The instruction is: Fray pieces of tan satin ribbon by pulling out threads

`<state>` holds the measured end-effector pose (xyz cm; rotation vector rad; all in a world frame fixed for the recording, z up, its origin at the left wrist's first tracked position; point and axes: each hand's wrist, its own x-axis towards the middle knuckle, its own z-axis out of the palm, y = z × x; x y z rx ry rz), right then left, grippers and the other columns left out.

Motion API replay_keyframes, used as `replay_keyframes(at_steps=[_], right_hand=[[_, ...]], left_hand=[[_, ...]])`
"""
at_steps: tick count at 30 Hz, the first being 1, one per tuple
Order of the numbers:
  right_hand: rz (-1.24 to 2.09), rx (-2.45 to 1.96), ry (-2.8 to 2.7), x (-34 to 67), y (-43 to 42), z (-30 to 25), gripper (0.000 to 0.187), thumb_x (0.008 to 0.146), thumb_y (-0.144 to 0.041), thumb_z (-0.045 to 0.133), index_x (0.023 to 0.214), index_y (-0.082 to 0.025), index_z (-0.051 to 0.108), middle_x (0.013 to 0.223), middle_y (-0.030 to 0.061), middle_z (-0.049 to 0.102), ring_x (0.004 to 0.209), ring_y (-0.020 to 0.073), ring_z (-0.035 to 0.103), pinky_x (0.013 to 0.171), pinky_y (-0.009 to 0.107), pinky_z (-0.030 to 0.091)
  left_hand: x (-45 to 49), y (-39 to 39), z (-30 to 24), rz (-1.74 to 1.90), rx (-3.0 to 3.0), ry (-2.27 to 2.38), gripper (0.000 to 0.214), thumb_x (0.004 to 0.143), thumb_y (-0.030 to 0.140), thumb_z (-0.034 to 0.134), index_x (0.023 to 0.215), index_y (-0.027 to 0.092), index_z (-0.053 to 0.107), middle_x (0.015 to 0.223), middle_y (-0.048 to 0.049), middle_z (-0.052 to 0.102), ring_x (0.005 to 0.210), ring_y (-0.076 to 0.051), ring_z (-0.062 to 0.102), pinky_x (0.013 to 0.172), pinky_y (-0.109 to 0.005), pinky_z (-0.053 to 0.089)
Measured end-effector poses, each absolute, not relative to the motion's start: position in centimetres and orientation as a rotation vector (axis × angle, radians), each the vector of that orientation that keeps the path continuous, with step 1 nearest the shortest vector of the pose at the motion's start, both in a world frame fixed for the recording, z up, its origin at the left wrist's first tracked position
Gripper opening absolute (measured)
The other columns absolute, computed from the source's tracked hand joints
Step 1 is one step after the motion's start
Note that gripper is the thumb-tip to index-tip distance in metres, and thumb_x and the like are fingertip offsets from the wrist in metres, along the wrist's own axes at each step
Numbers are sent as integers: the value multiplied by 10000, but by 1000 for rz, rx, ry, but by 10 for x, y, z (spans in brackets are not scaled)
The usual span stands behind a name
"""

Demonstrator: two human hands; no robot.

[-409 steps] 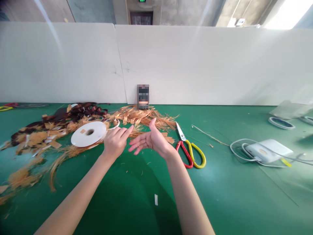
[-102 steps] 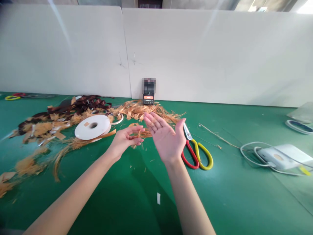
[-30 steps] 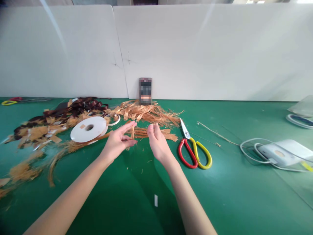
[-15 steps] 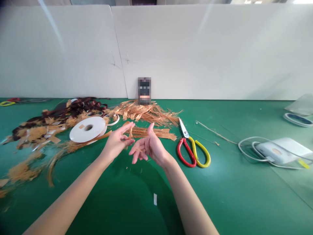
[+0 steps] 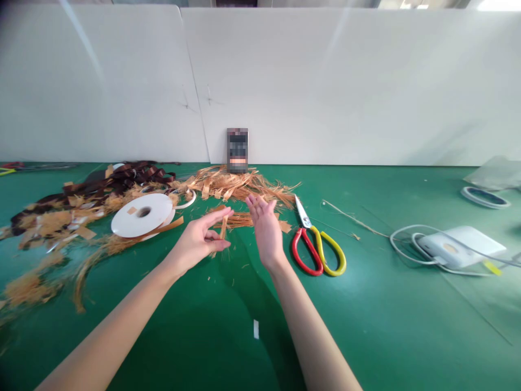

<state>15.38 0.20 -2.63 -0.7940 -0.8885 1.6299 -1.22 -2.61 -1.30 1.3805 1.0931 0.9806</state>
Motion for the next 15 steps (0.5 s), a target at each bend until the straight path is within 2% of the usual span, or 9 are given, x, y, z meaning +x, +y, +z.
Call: replay_keyframes(at_steps=[1,2,3,5,7,8,11,13,15], right_hand=[[1617,-740,-874,156,0,-20,640,959,-471,65,948,-234,659,1208,20,657,1184,23,525,928,220,476],[1606,-677,-849,158,-3,-14,686,956,-490,56,1021,-179,664,1176,42,674,1125,47,576,974,224,433],[1619,-616,-830,161,-5,-10,708,953,-519,69,995,-174,686,1100,59,707,1021,78,638,930,236,477],[1756,-545,-855,166,-8,-6,775,932,-592,91,850,-168,734,821,88,751,661,122,682,741,250,549],[1974,-579,-983,168,-8,-9,922,875,-681,32,673,-117,733,562,114,690,350,98,513,535,242,510],[2061,-623,-1056,167,-8,-11,982,839,-722,0,631,-94,725,511,130,664,298,90,448,477,245,475],[2078,-797,-1148,163,-5,-16,1055,792,-763,-38,699,-49,734,623,184,701,380,124,536,508,265,475],[1945,-896,-1089,159,-4,-18,1032,810,-748,-21,841,-41,730,815,199,730,576,172,651,675,297,518],[1815,-957,-996,154,-3,-19,974,844,-716,17,1048,-27,675,1033,206,701,826,209,686,898,339,476]], left_hand=[[-12,-26,-14,964,1377,1109,730,647,66,710,1308,314,527,1444,-92,434,567,-53,519,483,-210,474],[-11,-26,-15,955,1372,1126,725,643,60,710,1301,308,535,1441,-95,437,569,-53,519,484,-211,475],[-11,-25,-16,955,1368,1138,722,641,55,709,1297,304,540,1437,-95,442,572,-53,521,485,-211,476],[-12,-24,-16,986,1360,1139,731,645,50,701,1308,305,527,1432,-91,449,575,-52,524,491,-209,478],[-13,-24,-13,1033,1359,1123,756,652,50,695,1333,310,497,1441,-87,438,564,-45,518,483,-202,472],[-14,-24,-12,1054,1361,1120,765,656,50,692,1344,311,483,1450,-86,426,557,-42,515,475,-198,468],[-18,-24,-6,1095,1365,1138,768,667,44,679,1357,306,468,1462,-83,410,560,-44,521,460,-189,458],[-19,-24,-3,1105,1372,1146,774,668,38,679,1360,310,463,1461,-79,413,565,-43,522,473,-191,467],[-19,-24,-3,1089,1384,1139,783,667,43,687,1364,315,457,1463,-79,411,560,-43,516,468,-193,468]])
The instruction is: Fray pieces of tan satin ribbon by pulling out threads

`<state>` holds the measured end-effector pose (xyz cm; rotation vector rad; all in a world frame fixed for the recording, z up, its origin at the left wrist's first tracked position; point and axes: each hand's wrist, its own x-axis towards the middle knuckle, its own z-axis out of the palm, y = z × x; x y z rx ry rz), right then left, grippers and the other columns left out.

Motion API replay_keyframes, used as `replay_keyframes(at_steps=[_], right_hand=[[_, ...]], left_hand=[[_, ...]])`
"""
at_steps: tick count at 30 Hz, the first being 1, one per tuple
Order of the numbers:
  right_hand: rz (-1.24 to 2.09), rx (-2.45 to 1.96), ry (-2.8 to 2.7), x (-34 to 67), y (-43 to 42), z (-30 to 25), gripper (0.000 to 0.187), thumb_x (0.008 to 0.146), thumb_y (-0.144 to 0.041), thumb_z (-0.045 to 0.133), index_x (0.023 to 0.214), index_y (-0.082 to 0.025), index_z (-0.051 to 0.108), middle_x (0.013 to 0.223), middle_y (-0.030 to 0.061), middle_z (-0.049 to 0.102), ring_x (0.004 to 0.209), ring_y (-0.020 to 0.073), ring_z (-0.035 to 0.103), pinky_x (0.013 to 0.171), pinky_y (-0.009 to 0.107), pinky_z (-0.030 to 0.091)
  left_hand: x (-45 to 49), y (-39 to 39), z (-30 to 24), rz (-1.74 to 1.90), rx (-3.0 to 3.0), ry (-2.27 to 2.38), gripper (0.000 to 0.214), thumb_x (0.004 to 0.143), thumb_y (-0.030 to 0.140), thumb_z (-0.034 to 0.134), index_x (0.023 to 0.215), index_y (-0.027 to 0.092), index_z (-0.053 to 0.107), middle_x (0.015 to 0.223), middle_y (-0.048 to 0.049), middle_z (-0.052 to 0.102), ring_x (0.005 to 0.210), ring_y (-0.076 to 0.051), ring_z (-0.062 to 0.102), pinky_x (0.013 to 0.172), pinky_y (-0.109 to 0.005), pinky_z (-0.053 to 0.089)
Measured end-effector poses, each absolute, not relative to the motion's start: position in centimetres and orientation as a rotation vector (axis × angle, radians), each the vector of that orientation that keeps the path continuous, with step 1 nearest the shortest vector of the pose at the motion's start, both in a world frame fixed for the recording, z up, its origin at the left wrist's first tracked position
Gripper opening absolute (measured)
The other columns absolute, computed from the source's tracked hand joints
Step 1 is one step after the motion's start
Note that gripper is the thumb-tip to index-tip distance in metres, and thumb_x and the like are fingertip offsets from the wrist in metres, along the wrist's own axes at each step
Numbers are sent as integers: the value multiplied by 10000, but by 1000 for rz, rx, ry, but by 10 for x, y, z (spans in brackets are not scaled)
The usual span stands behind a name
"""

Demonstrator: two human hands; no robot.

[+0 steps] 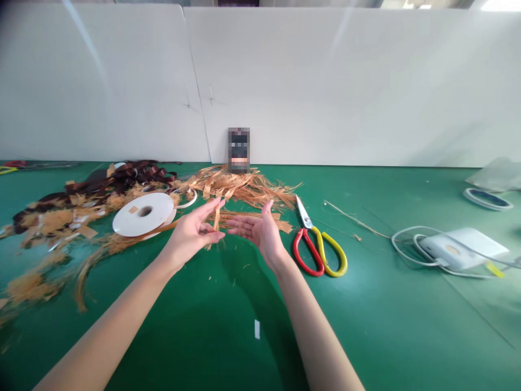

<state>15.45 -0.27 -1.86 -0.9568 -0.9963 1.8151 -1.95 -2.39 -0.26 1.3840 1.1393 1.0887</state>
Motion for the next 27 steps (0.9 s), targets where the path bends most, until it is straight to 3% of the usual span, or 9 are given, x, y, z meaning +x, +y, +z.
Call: replay_keyframes(at_steps=[3,5,11,13,15,17,19,24,27], right_hand=[[1656,-965,-838,151,-1,-19,799,906,-644,126,1315,-57,482,1316,181,557,1136,204,589,1089,354,321],[1576,-903,-747,152,0,-18,709,928,-601,163,1366,-104,415,1415,142,466,1243,167,506,1120,324,277],[1585,-558,-687,165,-5,-12,566,956,-497,176,1150,-191,611,1376,47,525,1272,109,469,1067,278,361],[1633,-600,-715,167,-9,-11,579,957,-500,169,1064,-217,663,1250,38,628,1101,114,599,964,272,451],[1769,-707,-757,167,-12,-11,665,933,-576,160,891,-206,711,941,59,737,696,115,660,766,263,522],[2005,-770,-818,165,-12,-13,799,880,-681,123,705,-164,705,623,65,704,369,75,463,581,239,505],[2207,-741,-836,163,-11,-14,916,819,-757,67,672,-115,704,556,90,679,308,54,355,515,216,478],[2286,-611,-649,161,-7,-13,1048,762,-819,82,1015,10,670,999,214,705,653,119,650,703,206,529],[2168,-583,-583,161,-5,-16,967,799,-786,172,1127,18,599,1221,239,604,997,185,652,906,257,488]], left_hand=[[-17,-25,-4,1010,1399,1111,803,658,50,701,1372,313,446,1471,-85,397,575,-59,537,449,-197,469],[-14,-27,-7,936,1404,1093,809,646,53,713,1369,305,453,1477,-96,386,595,-75,561,445,-200,473],[-14,-26,-18,832,1403,1106,798,632,84,740,1356,292,477,1476,-138,372,611,-118,613,417,-215,460],[-15,-25,-20,871,1395,1132,789,617,92,754,1337,294,501,1466,-132,392,607,-112,610,435,-220,472],[-16,-24,-19,935,1382,1161,791,610,96,761,1332,294,506,1458,-125,408,598,-95,600,478,-228,493],[-17,-22,-17,1008,1369,1192,802,620,112,756,1351,295,481,1458,-118,411,595,-84,595,513,-232,505],[-18,-20,-15,1098,1365,1225,802,634,136,751,1365,293,462,1460,-111,410,603,-84,598,535,-234,511],[-22,-18,-13,1268,1393,1226,798,648,152,738,1374,304,445,1473,-92,392,634,-97,610,544,-238,522],[-21,-20,-9,1226,1385,1204,799,649,136,733,1375,298,444,1477,-91,387,633,-91,614,554,-233,526]])
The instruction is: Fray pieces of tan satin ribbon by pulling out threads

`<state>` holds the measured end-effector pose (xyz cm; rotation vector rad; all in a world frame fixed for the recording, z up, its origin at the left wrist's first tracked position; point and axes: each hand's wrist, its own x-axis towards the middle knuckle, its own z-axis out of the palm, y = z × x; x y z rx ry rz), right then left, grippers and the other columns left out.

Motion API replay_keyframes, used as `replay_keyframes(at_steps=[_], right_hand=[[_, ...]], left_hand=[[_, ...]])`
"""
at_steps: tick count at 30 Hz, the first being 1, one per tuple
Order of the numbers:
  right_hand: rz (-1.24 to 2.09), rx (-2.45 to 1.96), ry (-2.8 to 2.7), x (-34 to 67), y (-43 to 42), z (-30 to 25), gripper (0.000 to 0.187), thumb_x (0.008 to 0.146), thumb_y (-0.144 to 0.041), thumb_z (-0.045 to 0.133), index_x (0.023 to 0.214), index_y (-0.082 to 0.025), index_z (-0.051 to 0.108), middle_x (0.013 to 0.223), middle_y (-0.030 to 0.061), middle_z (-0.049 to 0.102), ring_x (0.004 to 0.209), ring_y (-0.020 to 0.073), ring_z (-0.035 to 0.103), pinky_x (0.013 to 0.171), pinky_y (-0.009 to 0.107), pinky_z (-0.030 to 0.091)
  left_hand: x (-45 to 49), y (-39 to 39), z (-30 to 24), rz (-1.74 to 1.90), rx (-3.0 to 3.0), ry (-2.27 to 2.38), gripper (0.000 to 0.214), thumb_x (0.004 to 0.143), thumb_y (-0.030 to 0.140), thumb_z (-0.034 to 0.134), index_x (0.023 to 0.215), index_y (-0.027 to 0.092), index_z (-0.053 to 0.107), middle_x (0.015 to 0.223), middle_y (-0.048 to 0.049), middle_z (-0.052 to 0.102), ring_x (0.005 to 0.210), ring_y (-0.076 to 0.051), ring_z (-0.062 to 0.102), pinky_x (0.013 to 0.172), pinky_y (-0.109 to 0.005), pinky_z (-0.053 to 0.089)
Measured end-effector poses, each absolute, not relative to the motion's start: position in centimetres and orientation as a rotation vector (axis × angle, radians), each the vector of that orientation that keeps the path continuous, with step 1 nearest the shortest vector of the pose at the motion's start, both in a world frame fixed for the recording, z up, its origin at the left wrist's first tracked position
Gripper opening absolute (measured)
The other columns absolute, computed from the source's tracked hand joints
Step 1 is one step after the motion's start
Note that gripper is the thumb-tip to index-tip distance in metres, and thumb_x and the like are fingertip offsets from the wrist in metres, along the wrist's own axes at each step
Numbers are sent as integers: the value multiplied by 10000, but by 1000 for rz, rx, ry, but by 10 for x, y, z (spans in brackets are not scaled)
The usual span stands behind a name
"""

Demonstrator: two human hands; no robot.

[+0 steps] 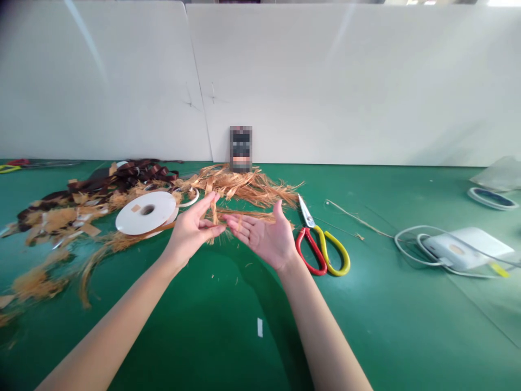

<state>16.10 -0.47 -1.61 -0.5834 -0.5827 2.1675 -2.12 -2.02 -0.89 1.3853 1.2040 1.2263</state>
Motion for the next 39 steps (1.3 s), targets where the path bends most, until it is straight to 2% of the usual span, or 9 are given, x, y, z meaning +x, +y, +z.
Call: replay_keyframes(at_steps=[3,7,10,14,20,25,30,35,39], right_hand=[[2021,-628,-567,159,-2,-23,844,823,-733,291,1191,-16,543,1307,238,535,1200,228,548,1009,317,431],[1833,-709,-513,158,1,-28,746,846,-680,343,1228,-59,503,1349,210,505,1270,213,485,1051,315,398],[1775,-662,-492,161,2,-26,700,863,-657,338,1202,-73,522,1391,177,478,1294,193,456,1065,275,379],[1790,-598,-508,162,1,-23,646,894,-615,314,1171,-83,553,1387,159,493,1294,185,456,1063,267,385],[1807,-569,-522,160,-1,-20,398,949,-329,325,1124,-89,589,1288,125,597,1217,150,537,1039,255,419],[1750,-683,-541,159,0,-22,365,838,-46,355,1073,-111,626,1099,76,710,1052,103,646,932,196,497],[1705,-792,-602,156,1,-27,298,809,-58,449,1019,-137,645,1006,57,739,898,102,702,812,156,551],[1665,-862,-625,155,-1,-32,274,774,-61,507,982,-152,659,967,51,747,897,128,706,794,178,570],[1663,-875,-638,155,-2,-34,215,779,-83,549,946,-145,670,916,57,754,874,133,711,779,180,577]], left_hand=[[-18,-25,-3,1148,1368,1162,792,646,123,736,1366,301,457,1471,-96,396,634,-91,621,550,-223,516],[-14,-29,0,1043,1354,1106,843,603,149,788,1364,302,460,1467,-112,398,678,-129,654,598,-259,536],[-13,-29,1,1016,1345,1105,785,605,266,813,1328,262,509,1421,-107,464,897,-221,673,786,-342,545],[-12,-25,0,1100,1252,1100,488,748,436,685,1160,177,651,1234,-115,633,1171,-273,565,1013,-408,422],[-16,-20,-8,1231,1178,1084,451,725,314,721,1131,129,658,1126,-120,690,1006,-237,661,951,-389,486],[-16,-20,-10,1219,1180,1090,459,728,294,719,1140,109,640,1132,-147,683,912,-229,690,806,-356,554],[-15,-20,-8,1215,1168,1113,447,724,313,720,1120,120,645,1114,-152,690,888,-235,696,801,-373,552],[-15,-20,-7,1243,1216,1168,384,706,286,729,1052,129,676,1060,-117,716,1037,-242,649,933,-371,496],[-15,-20,-7,1246,1229,1196,431,687,309,746,1074,131,678,1058,-114,718,1026,-244,652,943,-374,488]])
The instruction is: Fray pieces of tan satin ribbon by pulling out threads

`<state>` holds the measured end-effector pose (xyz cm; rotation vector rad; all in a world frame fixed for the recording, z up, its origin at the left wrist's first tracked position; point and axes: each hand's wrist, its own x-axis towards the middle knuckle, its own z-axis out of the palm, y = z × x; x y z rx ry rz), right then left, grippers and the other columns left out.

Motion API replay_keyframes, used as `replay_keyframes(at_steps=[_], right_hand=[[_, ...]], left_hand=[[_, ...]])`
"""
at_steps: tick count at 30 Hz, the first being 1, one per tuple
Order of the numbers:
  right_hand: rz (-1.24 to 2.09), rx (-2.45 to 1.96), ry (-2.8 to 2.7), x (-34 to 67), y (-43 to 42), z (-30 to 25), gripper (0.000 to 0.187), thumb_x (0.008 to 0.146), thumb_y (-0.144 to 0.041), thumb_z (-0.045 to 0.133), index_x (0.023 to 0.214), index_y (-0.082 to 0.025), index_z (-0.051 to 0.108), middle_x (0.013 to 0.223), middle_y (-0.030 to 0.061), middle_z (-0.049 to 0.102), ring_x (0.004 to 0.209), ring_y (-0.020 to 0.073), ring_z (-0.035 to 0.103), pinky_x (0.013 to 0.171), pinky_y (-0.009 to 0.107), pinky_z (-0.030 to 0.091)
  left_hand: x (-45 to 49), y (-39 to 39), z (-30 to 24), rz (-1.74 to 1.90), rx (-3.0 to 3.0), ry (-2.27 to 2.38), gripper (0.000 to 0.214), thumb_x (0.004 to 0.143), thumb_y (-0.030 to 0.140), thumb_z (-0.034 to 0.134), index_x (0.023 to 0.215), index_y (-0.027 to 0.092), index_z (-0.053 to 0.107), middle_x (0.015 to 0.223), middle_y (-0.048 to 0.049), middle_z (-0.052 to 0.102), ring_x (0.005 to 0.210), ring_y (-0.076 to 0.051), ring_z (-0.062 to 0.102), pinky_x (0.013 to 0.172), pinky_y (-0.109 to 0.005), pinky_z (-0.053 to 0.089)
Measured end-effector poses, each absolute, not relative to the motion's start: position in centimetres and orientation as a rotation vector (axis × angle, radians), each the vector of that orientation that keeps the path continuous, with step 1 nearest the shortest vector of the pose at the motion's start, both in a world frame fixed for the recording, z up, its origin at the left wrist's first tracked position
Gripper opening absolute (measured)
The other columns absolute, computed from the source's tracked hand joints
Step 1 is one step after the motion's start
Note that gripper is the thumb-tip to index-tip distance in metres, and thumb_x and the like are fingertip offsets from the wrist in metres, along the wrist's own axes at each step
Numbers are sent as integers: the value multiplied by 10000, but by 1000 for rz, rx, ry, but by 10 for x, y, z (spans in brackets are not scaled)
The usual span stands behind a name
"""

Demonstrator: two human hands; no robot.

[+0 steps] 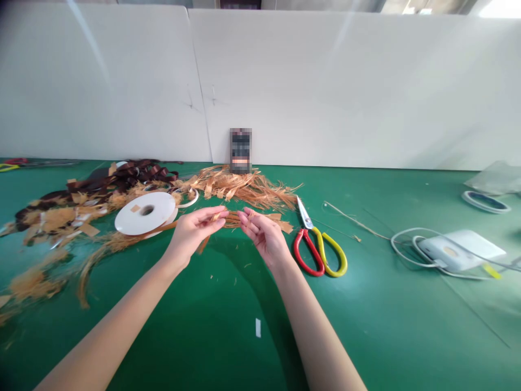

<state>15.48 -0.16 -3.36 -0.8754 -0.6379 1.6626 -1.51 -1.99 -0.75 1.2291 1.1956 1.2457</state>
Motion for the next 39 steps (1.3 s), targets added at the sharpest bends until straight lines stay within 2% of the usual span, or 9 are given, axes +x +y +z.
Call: replay_keyframes(at_steps=[7,12,17,22,25,29,34,39], right_hand=[[1647,-893,-694,154,-3,-35,172,764,-139,642,929,-132,690,892,67,752,912,159,704,805,199,574],[1641,-906,-722,154,-2,-39,149,728,-156,699,873,-130,723,896,75,750,829,135,709,790,180,564],[1605,-917,-785,153,-1,-43,153,660,-237,775,800,-180,744,853,34,754,805,131,697,791,200,545],[1725,-843,-897,152,1,-42,225,695,-236,701,911,-186,744,1009,65,734,955,192,670,926,306,478],[1761,-772,-956,149,-1,-39,241,730,-269,654,943,-196,738,1046,58,721,989,197,648,958,328,440],[1730,-798,-1124,147,-6,-37,218,731,-305,715,926,-211,737,956,30,720,949,179,632,902,305,436],[1653,-850,-1173,150,-6,-41,140,657,-301,787,747,-203,743,728,-13,677,656,94,564,678,243,430],[1616,-844,-1171,151,-2,-45,157,612,-269,813,740,-209,744,721,-12,679,630,86,549,631,237,414]], left_hand=[[-14,-21,-3,1263,1183,1200,287,767,337,665,978,150,718,1019,-90,732,1066,-237,633,993,-364,441],[-15,-20,-6,1239,1212,1189,373,745,293,687,1075,121,678,1084,-111,708,1064,-241,636,970,-368,465],[-16,-19,-11,1187,1243,1154,455,716,249,709,1137,90,638,1111,-134,694,1050,-236,644,938,-350,497],[-16,-19,-12,1155,1331,1159,485,715,254,716,1169,112,623,1163,-128,672,1051,-240,642,892,-342,528],[-15,-21,-10,1104,1403,1169,488,719,261,717,1182,143,620,1218,-111,644,1029,-232,651,860,-321,541],[-13,-24,-6,1046,1459,1154,517,709,239,725,1209,187,607,1277,-83,609,962,-205,674,823,-290,552],[-12,-26,-4,1012,1495,1203,499,715,202,708,1204,190,611,1287,-79,602,789,-153,695,720,-254,566],[-12,-26,-5,1018,1507,1201,502,723,239,709,1212,192,606,1282,-84,606,732,-134,688,692,-248,564]])
